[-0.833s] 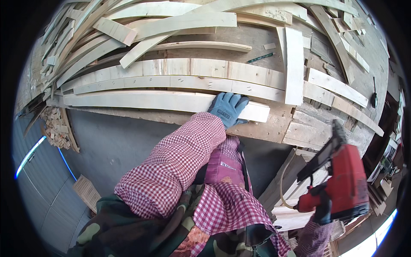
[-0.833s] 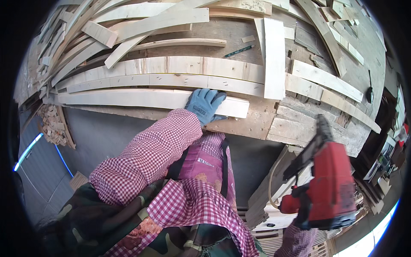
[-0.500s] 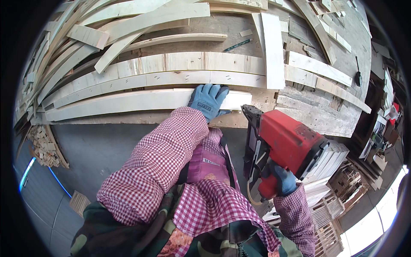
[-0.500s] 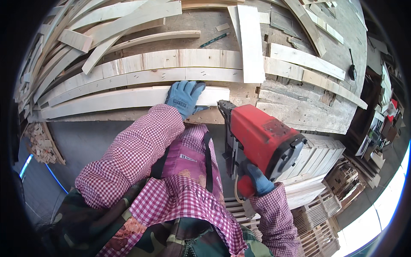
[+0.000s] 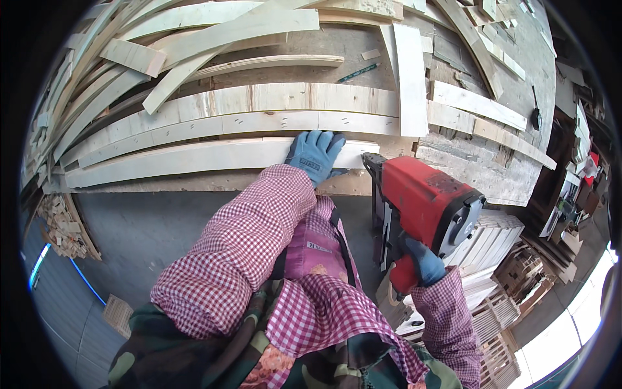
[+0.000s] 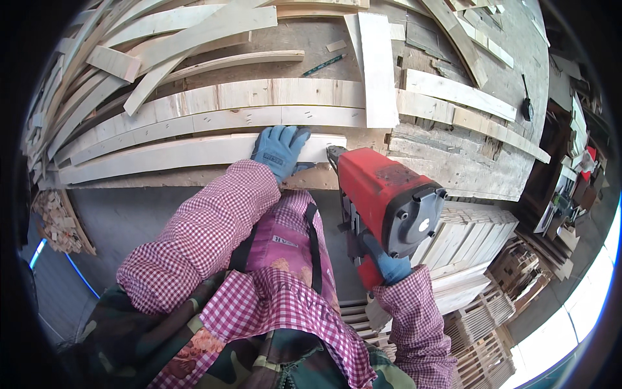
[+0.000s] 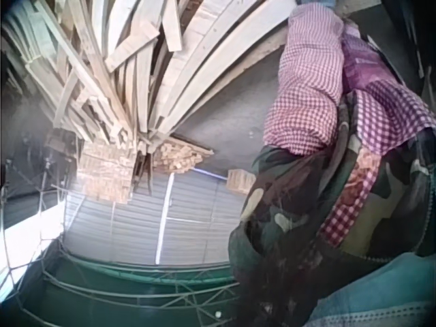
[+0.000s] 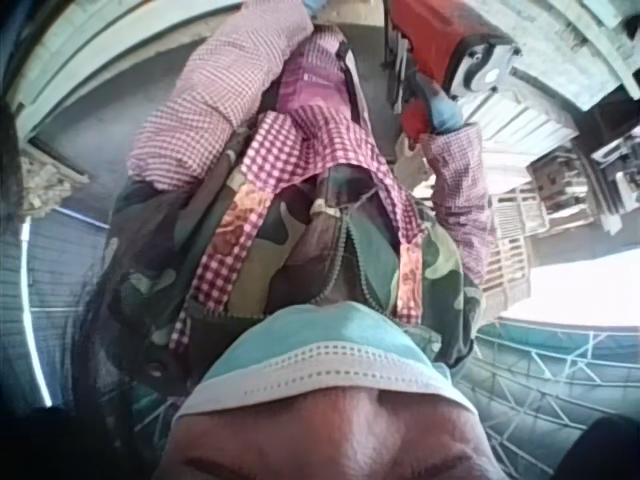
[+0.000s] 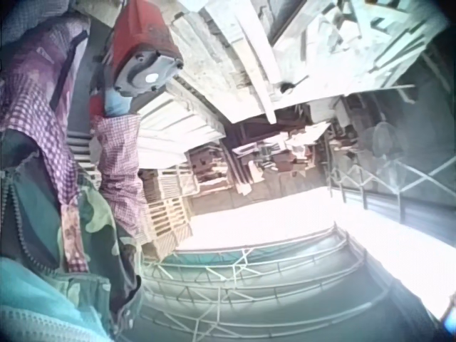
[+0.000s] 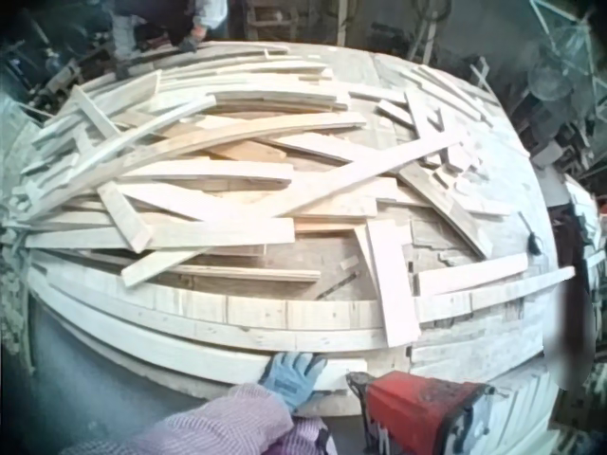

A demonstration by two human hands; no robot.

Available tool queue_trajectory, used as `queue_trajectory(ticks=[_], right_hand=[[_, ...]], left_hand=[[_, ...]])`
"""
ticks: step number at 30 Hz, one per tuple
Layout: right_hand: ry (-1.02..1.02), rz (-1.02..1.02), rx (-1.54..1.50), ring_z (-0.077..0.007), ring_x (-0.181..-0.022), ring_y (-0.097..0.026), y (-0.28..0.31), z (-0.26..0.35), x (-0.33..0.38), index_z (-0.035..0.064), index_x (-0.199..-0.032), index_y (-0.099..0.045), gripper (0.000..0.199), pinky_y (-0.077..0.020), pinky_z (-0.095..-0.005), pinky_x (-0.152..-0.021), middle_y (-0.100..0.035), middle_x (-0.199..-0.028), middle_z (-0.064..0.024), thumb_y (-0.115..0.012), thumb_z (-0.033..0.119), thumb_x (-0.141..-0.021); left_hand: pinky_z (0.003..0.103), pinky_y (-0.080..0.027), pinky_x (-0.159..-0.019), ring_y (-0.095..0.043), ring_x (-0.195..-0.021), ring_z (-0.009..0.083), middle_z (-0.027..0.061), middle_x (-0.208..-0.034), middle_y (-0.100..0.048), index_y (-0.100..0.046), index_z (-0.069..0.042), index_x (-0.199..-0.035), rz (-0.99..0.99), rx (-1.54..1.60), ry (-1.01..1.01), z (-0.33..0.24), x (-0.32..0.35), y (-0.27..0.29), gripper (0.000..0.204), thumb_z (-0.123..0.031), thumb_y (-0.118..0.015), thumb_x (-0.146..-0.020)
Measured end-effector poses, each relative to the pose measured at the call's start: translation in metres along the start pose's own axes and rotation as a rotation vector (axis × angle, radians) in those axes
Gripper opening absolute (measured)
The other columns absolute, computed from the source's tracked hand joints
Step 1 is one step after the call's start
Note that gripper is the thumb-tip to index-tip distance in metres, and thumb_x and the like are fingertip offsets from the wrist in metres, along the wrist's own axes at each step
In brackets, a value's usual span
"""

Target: The person arranges thin wooden planks on a curved wooden frame and secures them with a pneumatic nail gun. The person repeatedly picks up planks, positions them along the curve, and fastens them in place.

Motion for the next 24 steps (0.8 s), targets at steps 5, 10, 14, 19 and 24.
queue_trajectory(ticks=[5, 10, 14, 19, 24], right_hand=[[-0.091, 0.008, 0.166, -0.0196, -0.067, -0.055, 0.004, -0.004, -0.002, 0.0045, -0.08, -0.056, 0.02, -0.0441, -0.0302, -0.062, -0.056, -0.071, -0.0068, -0.05, 0.023, -0.085], [-0.075, 0.134, 0.509, -0.0206, -0.072, -0.057, 0.013, 0.006, -0.012, 0.0024, -0.076, -0.058, 0.035, -0.0435, -0.0308, -0.073, -0.059, -0.074, -0.0093, -0.042, 0.031, -0.088], [-0.048, 0.247, 0.576, -0.0237, -0.073, -0.06, -0.016, 0.055, 0.001, 0.0034, -0.076, -0.059, 0.027, -0.0459, -0.0315, -0.07, -0.061, -0.075, -0.011, -0.043, 0.022, -0.085], [-0.062, 0.26, 0.683, -0.0237, -0.072, -0.059, -0.018, 0.061, 0.003, 0.0043, -0.075, -0.058, 0.031, -0.0459, -0.0323, -0.071, -0.059, -0.073, -0.0107, -0.038, 0.024, -0.088], [-0.051, 0.21, 0.473, -0.0181, -0.062, -0.054, -0.002, 0.037, -0.005, 0.0036, -0.077, -0.057, 0.022, -0.0428, -0.03, -0.06, -0.057, -0.068, -0.0066, -0.048, 0.021, -0.087]], left_hand=[[0.043, -0.029, -0.1, -0.04, -0.115, 0.0259, 0.0067, -0.123, -0.044, -0.044, -0.017, -0.133, -0.087, -0.015, -0.009, -0.001, 0.0, -0.002, 0.073, -0.058, -0.059, -0.075], [0.042, -0.03, -0.1, -0.041, -0.114, 0.025, 0.0069, -0.122, -0.045, -0.045, -0.015, -0.131, -0.102, 0.003, -0.019, -0.003, 0.001, 0.013, 0.074, -0.059, -0.06, -0.074], [0.043, -0.028, -0.104, -0.038, -0.121, 0.0266, 0.0098, -0.128, -0.043, -0.04, -0.01, -0.134, -0.215, 0.035, -0.118, -0.005, 0.018, 0.036, 0.081, -0.051, -0.068, -0.071], [0.045, -0.023, -0.109, -0.036, -0.124, 0.0281, 0.0114, -0.133, -0.039, -0.032, -0.008, -0.14, -0.145, -0.072, 0.084, 0.084, 0.096, 0.067, 0.089, -0.042, -0.073, -0.069], [0.043, -0.028, -0.107, -0.038, -0.121, 0.0279, 0.0097, -0.131, -0.04, -0.035, -0.011, -0.138, -0.135, -0.086, 0.129, 0.156, 0.131, 0.062, 0.095, -0.029, -0.081, -0.057]])
Point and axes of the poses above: each hand's wrist, its own x-axis away from the middle knuckle, its own y-axis out of the back of the hand, z = x × y, the point moved 9 cm from there along -x, towards the middle knuckle
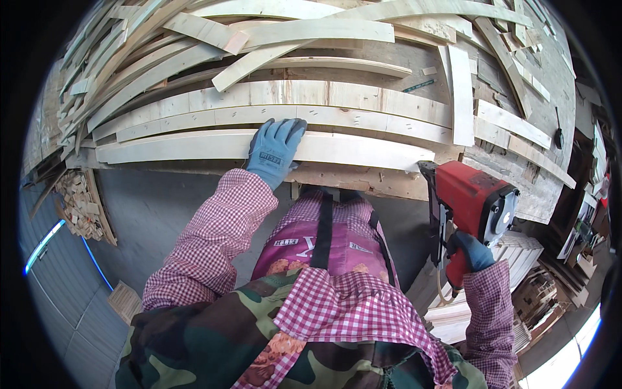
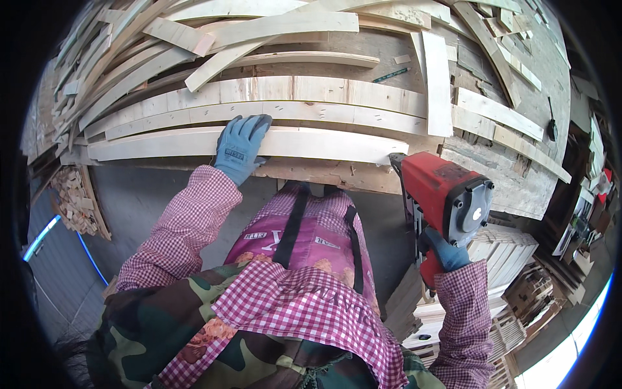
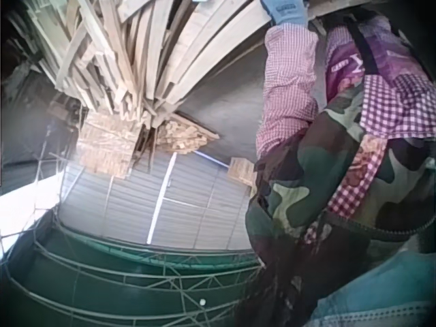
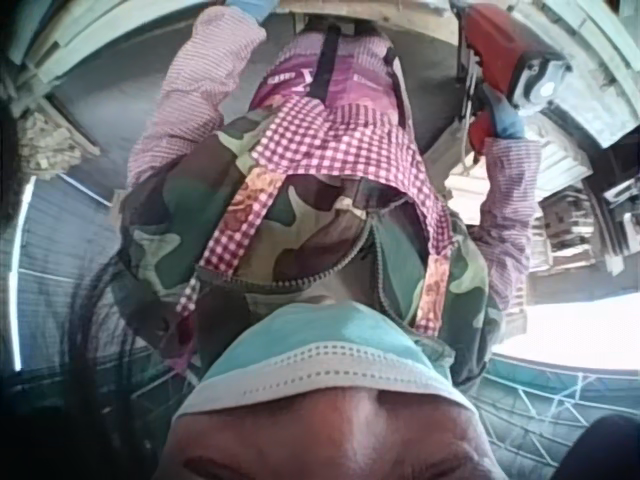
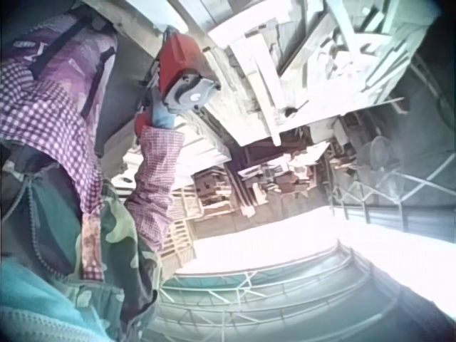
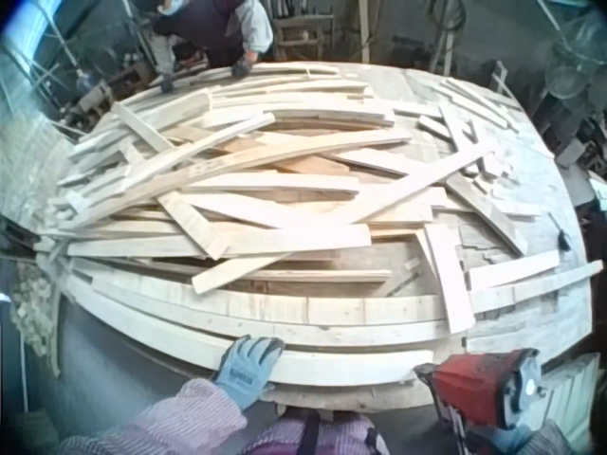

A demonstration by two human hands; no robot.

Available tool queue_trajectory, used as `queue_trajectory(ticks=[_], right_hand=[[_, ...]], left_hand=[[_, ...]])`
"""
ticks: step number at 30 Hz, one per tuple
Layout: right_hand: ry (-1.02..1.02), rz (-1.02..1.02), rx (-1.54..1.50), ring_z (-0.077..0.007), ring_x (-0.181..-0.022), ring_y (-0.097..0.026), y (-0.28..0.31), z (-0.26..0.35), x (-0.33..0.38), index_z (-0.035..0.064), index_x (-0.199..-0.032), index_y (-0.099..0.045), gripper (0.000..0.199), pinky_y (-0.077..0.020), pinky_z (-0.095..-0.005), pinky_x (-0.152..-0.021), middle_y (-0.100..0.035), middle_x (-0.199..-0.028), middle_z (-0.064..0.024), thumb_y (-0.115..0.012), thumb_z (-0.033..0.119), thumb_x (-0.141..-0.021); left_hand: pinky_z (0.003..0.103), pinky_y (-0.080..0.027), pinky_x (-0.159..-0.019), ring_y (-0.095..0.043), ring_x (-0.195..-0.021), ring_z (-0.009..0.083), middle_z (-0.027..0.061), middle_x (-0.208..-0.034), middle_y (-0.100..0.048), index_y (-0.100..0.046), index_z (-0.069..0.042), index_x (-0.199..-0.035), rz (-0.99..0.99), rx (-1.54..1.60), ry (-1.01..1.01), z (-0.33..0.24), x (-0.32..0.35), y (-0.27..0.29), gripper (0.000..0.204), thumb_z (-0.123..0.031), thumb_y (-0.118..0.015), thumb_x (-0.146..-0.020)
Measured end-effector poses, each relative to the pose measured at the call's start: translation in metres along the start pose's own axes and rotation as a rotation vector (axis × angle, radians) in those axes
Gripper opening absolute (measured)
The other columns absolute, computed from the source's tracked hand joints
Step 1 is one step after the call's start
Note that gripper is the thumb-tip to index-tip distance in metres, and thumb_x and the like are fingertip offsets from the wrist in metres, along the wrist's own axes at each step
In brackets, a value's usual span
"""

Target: The person arranges thin wooden planks on a curved wooden frame and secures them with a pneumatic nail gun. The person repeatedly picks up planks, positions them along the curve, and fastens them in place.

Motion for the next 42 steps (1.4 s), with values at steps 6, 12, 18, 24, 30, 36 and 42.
queue_trajectory(ticks=[6, 12, 18, 24, 30, 36, 42], right_hand=[[-0.088, -0.053, -0.109, -0.0175, -0.062, -0.054, -0.008, 0.009, 0.005, 0.0035, -0.077, -0.058, 0.025, -0.0429, -0.0297, -0.06, -0.057, -0.067, -0.0065, -0.048, 0.024, -0.088], [-0.111, 0.002, -0.03, -0.021, -0.069, -0.057, -0.01, 0.012, 0.008, 0.0009, -0.07, -0.059, 0.04, -0.0439, -0.031, -0.07, -0.059, -0.071, -0.0104, -0.038, 0.029, -0.089], [-0.105, 0.005, -0.043, -0.021, -0.071, -0.059, -0.009, 0.012, 0.009, 0.0008, -0.071, -0.059, 0.038, -0.0445, -0.0308, -0.071, -0.059, -0.071, -0.0105, -0.038, 0.026, -0.09], [-0.146, -0.018, -0.056, -0.0207, -0.069, -0.057, -0.004, 0.002, 0.008, 0.0012, -0.07, -0.058, 0.037, -0.0439, -0.031, -0.07, -0.059, -0.071, -0.0098, -0.04, 0.028, -0.089], [-0.12, -0.024, -0.099, -0.0174, -0.06, -0.054, 0.004, 0.004, 0.004, 0.0035, -0.078, -0.059, 0.018, -0.0425, -0.0298, -0.057, -0.057, -0.066, -0.0055, -0.056, 0.02, -0.084], [0.04, -0.054, -0.023, -0.0182, -0.062, -0.055, 0.004, -0.004, 0.002, 0.0029, -0.081, -0.058, 0.018, -0.043, -0.0298, -0.06, -0.057, -0.068, -0.0064, -0.054, 0.02, -0.084], [-0.116, 0.007, -0.071, -0.0207, -0.07, -0.056, -0.012, 0.015, 0.008, 0.0018, -0.071, -0.057, 0.033, -0.0438, -0.0311, -0.071, -0.057, -0.07, -0.0097, -0.041, 0.024, -0.089]], left_hand=[[0.043, -0.032, -0.102, -0.041, -0.116, 0.0266, 0.0081, -0.122, -0.045, -0.046, -0.015, -0.13, 0.028, -0.02, 0.091, 0.007, 0.001, -0.004, 0.085, -0.028, -0.082, -0.054], [0.041, -0.033, -0.101, -0.046, -0.113, 0.0235, 0.0058, -0.116, -0.051, -0.049, -0.015, -0.125, 0.1, 0.004, 0.06, 0.008, -0.009, -0.008, 0.079, -0.027, -0.082, -0.054], [0.041, -0.034, -0.101, -0.049, -0.11, 0.025, 0.0061, -0.115, -0.052, -0.05, -0.014, -0.123, 0.021, 0.105, 0.067, 0.012, -0.006, -0.007, 0.078, -0.025, -0.082, -0.053], [0.041, -0.03, -0.105, -0.045, -0.114, 0.0236, 0.0055, -0.119, -0.049, -0.047, -0.016, -0.128, 0.091, 0.12, 0.066, 0.009, -0.008, -0.013, 0.079, -0.028, -0.081, -0.058], [0.041, -0.029, -0.102, -0.045, -0.111, 0.0211, 0.0028, -0.118, -0.048, -0.041, -0.02, -0.135, 0.165, 0.081, 0.002, -0.021, -0.023, -0.011, 0.086, -0.04, -0.079, -0.061], [0.041, -0.03, -0.1, -0.043, -0.111, 0.0218, 0.0005, -0.116, -0.048, -0.044, -0.027, -0.132, 0.176, 0.053, 0.02, -0.039, -0.036, -0.018, 0.082, -0.052, -0.077, -0.062], [0.041, -0.03, -0.099, -0.044, -0.109, 0.0213, 0.0003, -0.115, -0.049, -0.047, -0.026, -0.13, 0.113, 0.056, 0.056, -0.037, -0.035, -0.018, 0.081, -0.052, -0.078, -0.06]])
Point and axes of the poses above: each hand's wrist, its own x-axis away from the middle knuckle, its own y-axis out of the back of the hand, z = x × y, the point moved 9 cm from there along -x, towards the middle knuckle
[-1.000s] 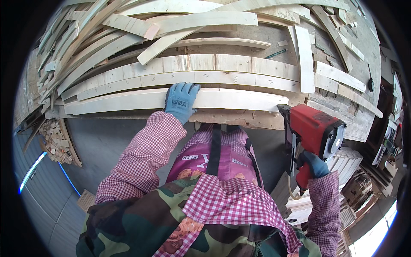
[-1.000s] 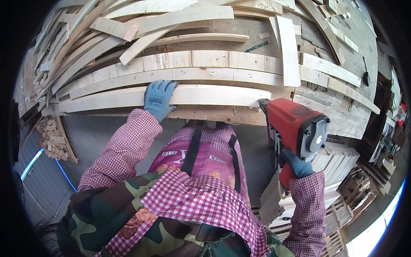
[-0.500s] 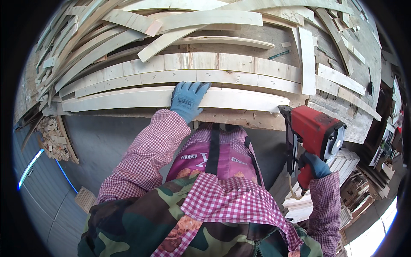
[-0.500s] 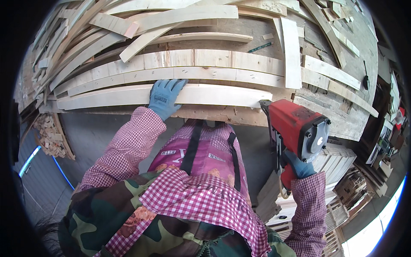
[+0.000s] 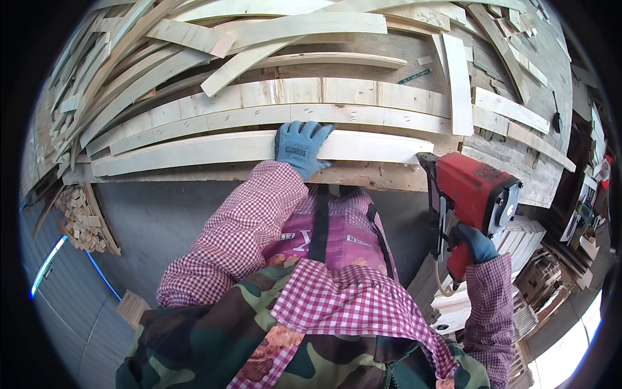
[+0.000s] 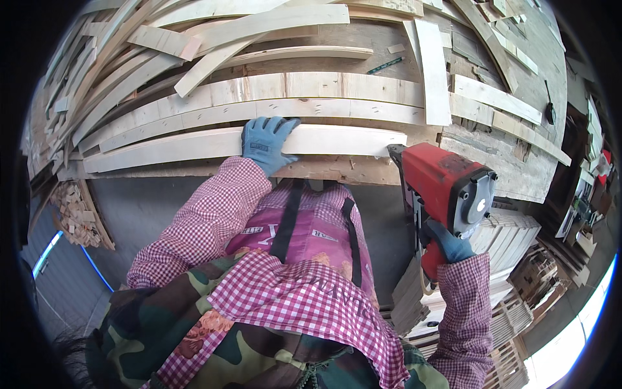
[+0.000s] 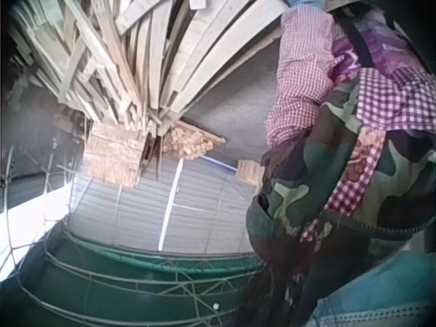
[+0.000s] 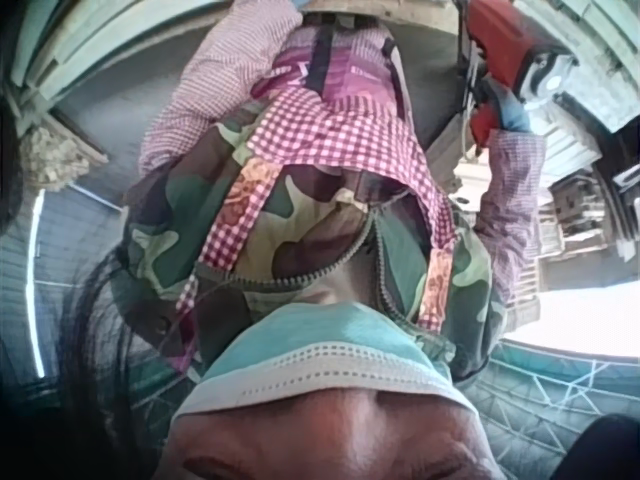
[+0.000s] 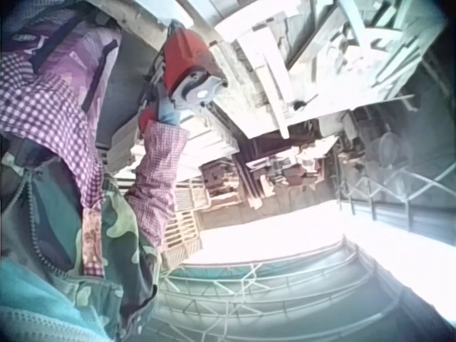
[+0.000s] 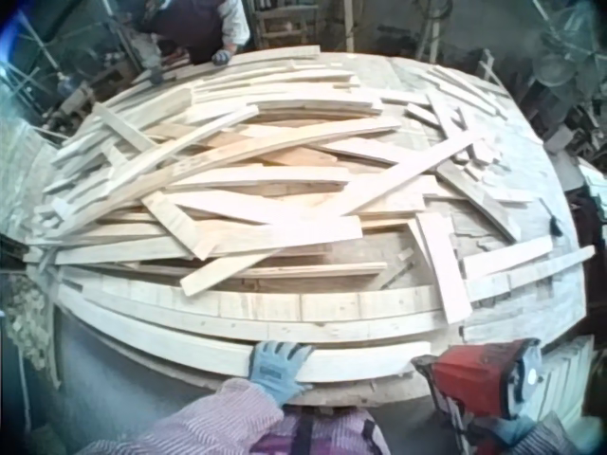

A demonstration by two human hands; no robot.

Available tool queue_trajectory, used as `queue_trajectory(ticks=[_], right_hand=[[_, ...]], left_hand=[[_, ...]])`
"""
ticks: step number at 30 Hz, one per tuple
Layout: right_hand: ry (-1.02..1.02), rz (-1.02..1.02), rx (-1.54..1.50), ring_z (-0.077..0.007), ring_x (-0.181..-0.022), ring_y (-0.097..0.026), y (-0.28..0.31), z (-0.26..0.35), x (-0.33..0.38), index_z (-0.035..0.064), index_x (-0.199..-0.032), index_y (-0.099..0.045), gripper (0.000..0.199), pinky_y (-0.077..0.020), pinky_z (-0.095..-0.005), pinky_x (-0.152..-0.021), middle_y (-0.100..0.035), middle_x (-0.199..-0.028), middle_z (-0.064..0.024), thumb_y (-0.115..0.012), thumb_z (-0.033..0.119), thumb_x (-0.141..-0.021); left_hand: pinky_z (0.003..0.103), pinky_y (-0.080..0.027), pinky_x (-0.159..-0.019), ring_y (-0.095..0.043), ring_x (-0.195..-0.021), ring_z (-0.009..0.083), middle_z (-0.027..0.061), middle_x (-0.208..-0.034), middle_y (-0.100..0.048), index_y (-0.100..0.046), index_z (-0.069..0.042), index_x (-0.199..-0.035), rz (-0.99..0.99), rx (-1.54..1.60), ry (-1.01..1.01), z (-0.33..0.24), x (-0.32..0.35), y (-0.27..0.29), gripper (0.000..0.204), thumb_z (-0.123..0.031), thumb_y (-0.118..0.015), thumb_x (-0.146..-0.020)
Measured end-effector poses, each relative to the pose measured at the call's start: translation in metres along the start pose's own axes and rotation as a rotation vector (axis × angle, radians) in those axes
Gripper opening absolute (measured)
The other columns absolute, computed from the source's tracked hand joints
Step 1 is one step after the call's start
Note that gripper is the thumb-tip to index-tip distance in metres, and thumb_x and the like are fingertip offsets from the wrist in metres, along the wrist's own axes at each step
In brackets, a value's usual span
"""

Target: The person arranges thin wooden planks on a curved wooden frame and secures them with a pneumatic nail gun. The person repeatedly picks up planks, positions them along the curve, and fastens them in place.

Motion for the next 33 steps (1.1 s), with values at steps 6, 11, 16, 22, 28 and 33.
queue_trajectory(ticks=[6, 11, 16, 22, 28, 33], right_hand=[[0.054, -0.055, -0.249, -0.0176, -0.06, -0.055, -0.002, -0.009, -0.002, 0.0022, -0.082, -0.055, 0.017, -0.0442, -0.0296, -0.057, -0.056, -0.067, -0.0074, -0.056, 0.019, -0.085], [0.116, -0.019, 0.077, -0.0211, -0.069, -0.057, -0.005, -0.002, -0.002, 0.0026, -0.069, -0.058, 0.032, -0.0453, -0.0321, -0.069, -0.057, -0.071, -0.01, -0.04, 0.022, -0.086], [0.032, -0.078, 0.047, -0.0213, -0.065, -0.057, -0.006, 0.006, 0.006, 0.0022, -0.066, -0.057, 0.03, -0.0457, -0.0318, -0.065, -0.058, -0.068, -0.0103, -0.044, 0.023, -0.083], [0.022, -0.174, -0.253, -0.0208, -0.058, -0.054, -0.036, 0.036, 0.012, 0.0012, -0.063, -0.055, 0.029, -0.0444, -0.0307, -0.06, -0.054, -0.06, -0.0099, -0.047, 0.023, -0.08], [0.171, -0.186, -0.34, -0.0202, -0.068, -0.054, -0.073, 0.021, -0.002, 0.002, -0.086, -0.057, 0.019, -0.0433, -0.0316, -0.064, -0.056, -0.074, -0.0087, -0.055, 0.02, -0.08], [0.174, -0.179, 0.048, -0.03, -0.114, -0.051, -0.086, -0.001, -0.026, 0.0055, -0.124, -0.053, 0.051, -0.0371, -0.0386, -0.099, -0.056, -0.121, -0.0145, -0.068, 0.028, -0.081]], left_hand=[[0.042, -0.029, -0.099, -0.044, -0.108, 0.0219, 0.0002, -0.114, -0.049, -0.048, -0.024, -0.128, -0.019, 0.025, -0.017, -0.001, -0.001, 0.0, 0.079, -0.05, -0.078, -0.06], [0.043, -0.031, -0.097, -0.044, -0.106, 0.0219, 0.0013, -0.113, -0.048, -0.048, -0.026, -0.128, -0.057, -0.013, 0.003, -0.005, 0.0, -0.003, 0.083, -0.047, -0.081, -0.055], [0.042, -0.03, -0.099, -0.044, -0.108, 0.0219, 0.0002, -0.113, -0.049, -0.049, -0.025, -0.126, -0.034, 0.06, -0.01, -0.002, -0.002, -0.005, 0.079, -0.045, -0.08, -0.056], [0.041, -0.03, -0.1, -0.044, -0.109, 0.0204, -0.0003, -0.114, -0.049, -0.049, -0.023, -0.127, -0.053, 0.063, -0.034, 0.0, -0.002, -0.006, 0.078, -0.048, -0.079, -0.059], [0.041, -0.031, -0.1, -0.044, -0.109, 0.0209, 0.0005, -0.115, -0.049, -0.05, -0.023, -0.126, -0.062, 0.04, -0.021, 0.002, -0.003, -0.008, 0.077, -0.053, -0.076, -0.06], [0.04, -0.032, -0.1, -0.045, -0.109, 0.0216, 0.0008, -0.116, -0.049, -0.05, -0.023, -0.126, -0.032, 0.094, -0.005, 0.0, 0.0, -0.01, 0.075, -0.056, -0.074, -0.063]])
Point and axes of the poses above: each hand's wrist, its own x-axis away from the middle knuckle, its own y-axis out of the back of the hand, z = x × y, the point moved 9 cm from there along -x, towards the middle knuckle
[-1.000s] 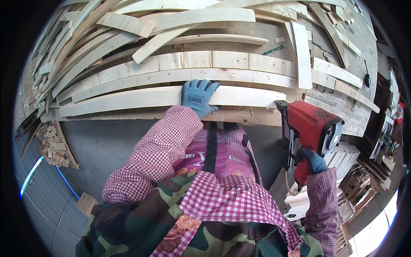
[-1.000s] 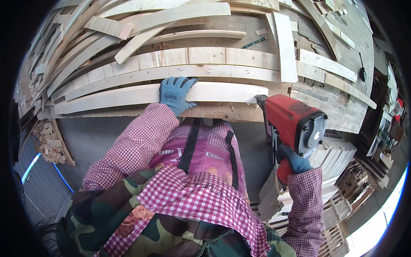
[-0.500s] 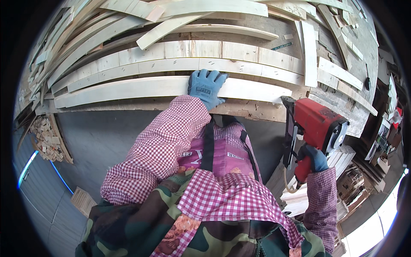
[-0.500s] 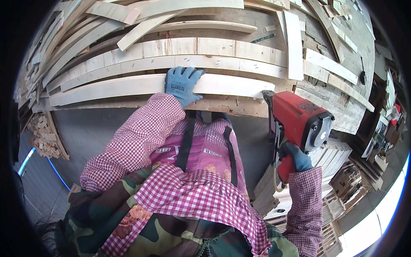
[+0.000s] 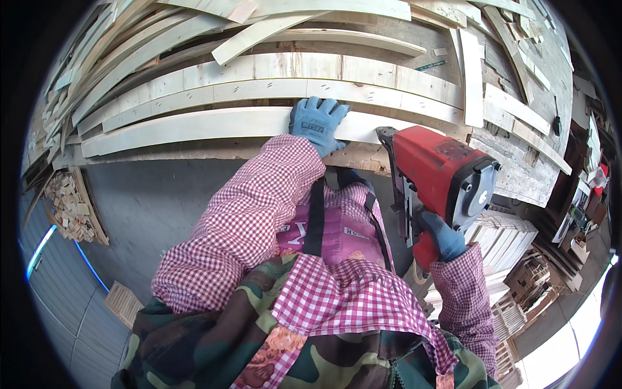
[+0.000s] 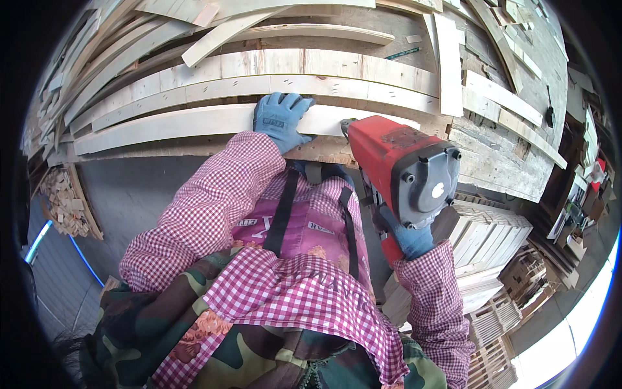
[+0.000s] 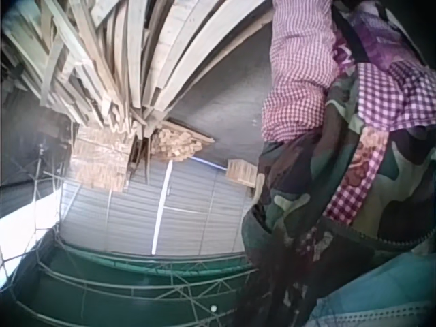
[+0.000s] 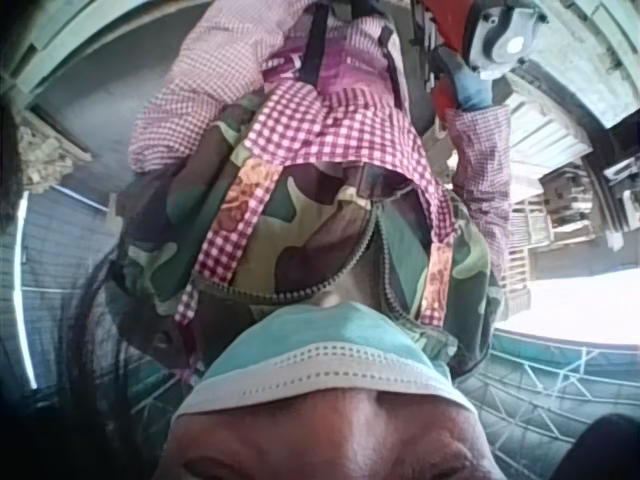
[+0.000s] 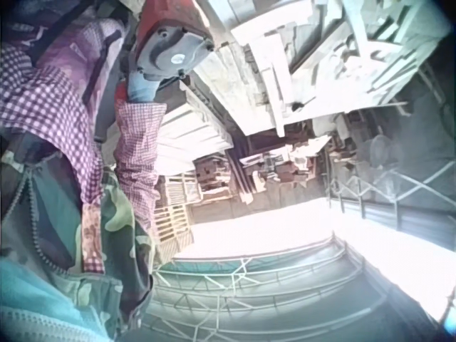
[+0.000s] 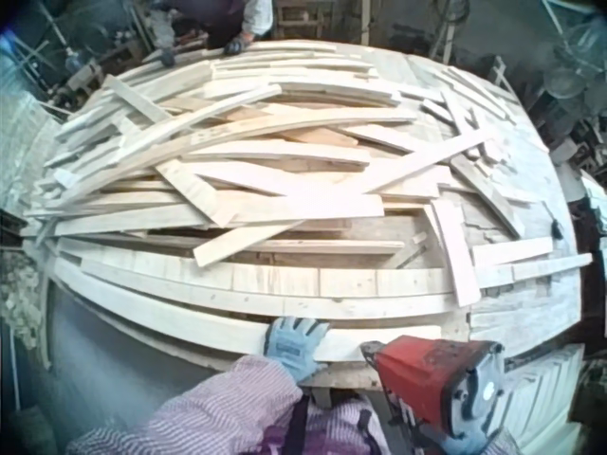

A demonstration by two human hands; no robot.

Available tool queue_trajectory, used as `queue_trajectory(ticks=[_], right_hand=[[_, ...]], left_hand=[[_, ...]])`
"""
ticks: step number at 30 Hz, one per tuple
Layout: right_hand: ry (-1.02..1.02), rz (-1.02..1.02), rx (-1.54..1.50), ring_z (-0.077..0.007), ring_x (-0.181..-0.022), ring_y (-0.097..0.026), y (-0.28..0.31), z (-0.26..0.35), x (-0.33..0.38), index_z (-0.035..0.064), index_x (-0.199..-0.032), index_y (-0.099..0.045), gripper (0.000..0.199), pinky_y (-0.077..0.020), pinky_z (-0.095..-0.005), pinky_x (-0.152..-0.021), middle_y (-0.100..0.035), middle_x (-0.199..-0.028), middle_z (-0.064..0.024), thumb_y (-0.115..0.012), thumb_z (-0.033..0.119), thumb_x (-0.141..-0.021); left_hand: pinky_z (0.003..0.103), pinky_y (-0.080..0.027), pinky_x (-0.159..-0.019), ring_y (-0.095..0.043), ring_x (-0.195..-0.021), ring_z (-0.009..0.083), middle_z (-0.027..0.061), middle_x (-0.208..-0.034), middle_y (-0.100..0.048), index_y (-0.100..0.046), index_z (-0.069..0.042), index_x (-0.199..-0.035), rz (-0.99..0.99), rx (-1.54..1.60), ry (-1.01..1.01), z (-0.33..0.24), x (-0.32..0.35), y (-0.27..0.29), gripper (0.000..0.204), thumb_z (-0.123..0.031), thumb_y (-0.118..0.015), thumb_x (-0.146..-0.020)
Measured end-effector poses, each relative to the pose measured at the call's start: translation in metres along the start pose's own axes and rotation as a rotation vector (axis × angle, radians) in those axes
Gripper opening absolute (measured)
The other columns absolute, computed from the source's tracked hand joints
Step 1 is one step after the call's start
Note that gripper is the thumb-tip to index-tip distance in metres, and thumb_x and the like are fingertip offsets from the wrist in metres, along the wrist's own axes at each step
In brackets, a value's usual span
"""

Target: The person arranges thin wooden planks on a curved wooden frame and secures them with a pneumatic nail gun. The person repeatedly picks up planks, positions them along the curve, and fastens them in place.

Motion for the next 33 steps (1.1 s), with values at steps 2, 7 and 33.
queue_trajectory(ticks=[2, 7, 33], right_hand=[[-0.006, 0.005, -0.073, -0.028, -0.106, -0.053, -0.003, 0.008, 0.004, 0.0052, -0.119, -0.053, 0.045, -0.0402, -0.0367, -0.091, -0.057, -0.114, -0.0131, -0.067, 0.025, -0.081], [-0.093, 0.021, -0.448, -0.0183, -0.066, -0.056, -0.029, 0.057, 0.017, 0.005, -0.073, -0.054, 0.011, -0.0433, -0.0283, -0.06, -0.057, -0.069, -0.0073, -0.055, 0.014, -0.08], [0.1, 0.326, 0.049, -0.0183, -0.051, -0.06, -0.008, 0.15, -0.044, -0.0015, -0.076, -0.062, 0.019, -0.0498, -0.0288, -0.051, -0.062, -0.065, -0.0102, -0.061, 0.017, -0.079]], left_hand=[[0.04, -0.032, -0.1, -0.045, -0.109, 0.0215, 0.0007, -0.116, -0.05, -0.051, -0.023, -0.126, -0.024, -0.012, -0.008, 0.001, 0.0, 0.001, 0.073, -0.054, -0.074, -0.064], [0.039, -0.031, -0.099, -0.044, -0.11, 0.0207, 0.0011, -0.118, -0.049, -0.051, -0.021, -0.126, -0.015, -0.025, -0.012, 0.001, 0.0, 0.005, 0.07, -0.052, -0.073, -0.066], [0.04, -0.032, -0.1, -0.044, -0.113, 0.023, 0.0013, -0.122, -0.047, -0.043, -0.026, -0.132, -0.079, -0.202, -0.054, 0.01, -0.006, -0.015, 0.091, -0.065, -0.073, -0.056]])
Point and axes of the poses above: each hand's wrist, its own x-axis away from the middle knuckle, its own y-axis out of the back of the hand, z = x × y, the point moved 9 cm from there along -x, towards the middle knuckle
